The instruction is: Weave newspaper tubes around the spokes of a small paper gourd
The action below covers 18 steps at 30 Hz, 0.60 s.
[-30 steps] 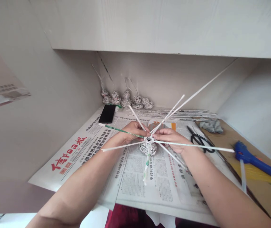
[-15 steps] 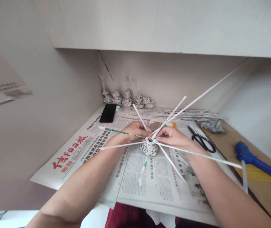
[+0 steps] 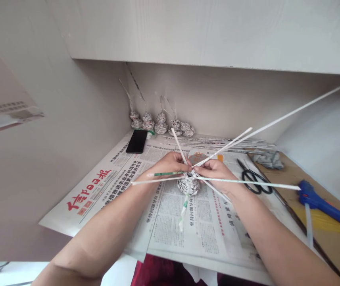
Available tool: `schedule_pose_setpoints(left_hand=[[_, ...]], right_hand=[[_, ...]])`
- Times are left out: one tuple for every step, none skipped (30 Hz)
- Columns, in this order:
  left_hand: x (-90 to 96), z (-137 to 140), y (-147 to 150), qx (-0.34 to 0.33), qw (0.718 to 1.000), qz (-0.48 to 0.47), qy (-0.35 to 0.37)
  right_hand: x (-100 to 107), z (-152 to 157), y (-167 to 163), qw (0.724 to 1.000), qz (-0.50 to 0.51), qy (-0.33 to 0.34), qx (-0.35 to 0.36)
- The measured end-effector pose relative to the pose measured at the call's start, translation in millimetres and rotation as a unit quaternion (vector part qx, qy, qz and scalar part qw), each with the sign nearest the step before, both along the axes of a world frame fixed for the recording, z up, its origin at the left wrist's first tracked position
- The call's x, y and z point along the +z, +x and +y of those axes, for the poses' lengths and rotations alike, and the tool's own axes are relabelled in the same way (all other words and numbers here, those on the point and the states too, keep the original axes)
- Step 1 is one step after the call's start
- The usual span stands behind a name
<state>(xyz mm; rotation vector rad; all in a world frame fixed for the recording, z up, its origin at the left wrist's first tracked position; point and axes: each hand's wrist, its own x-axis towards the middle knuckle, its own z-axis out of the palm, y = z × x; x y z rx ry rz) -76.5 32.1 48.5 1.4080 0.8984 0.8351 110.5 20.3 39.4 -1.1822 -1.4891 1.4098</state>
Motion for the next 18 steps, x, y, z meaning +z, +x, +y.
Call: schedule_pose_setpoints(left_hand=[[0.1, 0.4, -0.3, -0.002, 1.000, -0.005, 0.001], [0.6, 0.5, -0.7, -0.002, 1.000, -0.005, 0.001], [1.3, 0.3, -1.1, -0.003, 1.000, -0.004, 0.002], [2.2, -0.2, -1.6, -0.007, 1.000, -0.002, 0.007], [3.1, -0.8, -2.2, -0.013, 1.000, 0.000, 0.013], [3.8, -1.5, -2.8, -0.022, 1.000, 0.001, 0.021], [4.4, -2.0, -3.6, -0.031, 0.999, 0.002, 0.028], [4.6, -2.4, -4.3, -0.040, 0.999, 0.005, 0.037], [4.7, -2.6, -5.0, -0.047, 0.998, 0.008, 0.045], [4.5, -2.6, -5.6, -0.052, 0.997, 0.011, 0.052], [4.4, -2.5, -6.1, -0.057, 0.997, 0.014, 0.058], [4.3, -2.4, -6.5, -0.059, 0.996, 0.016, 0.062], [4.4, -2.2, -6.7, -0.062, 0.996, 0.018, 0.065], [4.8, -2.2, -6.9, -0.065, 0.995, 0.019, 0.068], [5.3, -2.2, -7.0, -0.067, 0.995, 0.021, 0.074], [5.9, -2.3, -7.1, -0.070, 0.994, 0.025, 0.083], [6.5, -2.5, -7.1, -0.073, 0.992, 0.030, 0.097], [7.0, -2.8, -7.1, -0.076, 0.990, 0.036, 0.111]], right_hand=[[0.5, -0.7, -0.5, 0.999, 0.019, -0.026, -0.008], [1.2, -1.2, -0.7, 0.998, 0.029, -0.051, -0.019], [2.0, -1.4, -0.8, 0.996, 0.032, -0.073, -0.029], [2.6, -1.4, -0.8, 0.995, 0.032, -0.088, -0.038], [3.0, -1.2, -0.7, 0.994, 0.033, -0.096, -0.043], [3.1, -0.9, -0.6, 0.993, 0.035, -0.097, -0.048], [2.8, -0.4, -0.5, 0.994, 0.038, -0.092, -0.049], [2.2, 0.0, -0.5, 0.995, 0.039, -0.083, -0.048], [1.4, 0.3, -0.4, 0.996, 0.038, -0.072, -0.046], [0.4, 0.7, -0.5, 0.996, 0.035, -0.064, -0.044], [-0.6, 1.0, -0.5, 0.997, 0.032, -0.060, -0.041], [-1.6, 1.3, -0.7, 0.997, 0.034, -0.059, -0.040], [-2.4, 1.6, -1.1, 0.997, 0.039, -0.061, -0.040], [-3.1, 1.9, -1.5, 0.996, 0.049, -0.067, -0.040], [-3.6, 2.1, -2.0, 0.994, 0.061, -0.074, -0.043], [-3.7, 2.3, -2.4, 0.993, 0.072, -0.083, -0.047], [-3.6, 2.5, -2.7, 0.991, 0.077, -0.094, -0.052], [-3.1, 2.6, -2.7, 0.990, 0.077, -0.106, -0.056]])
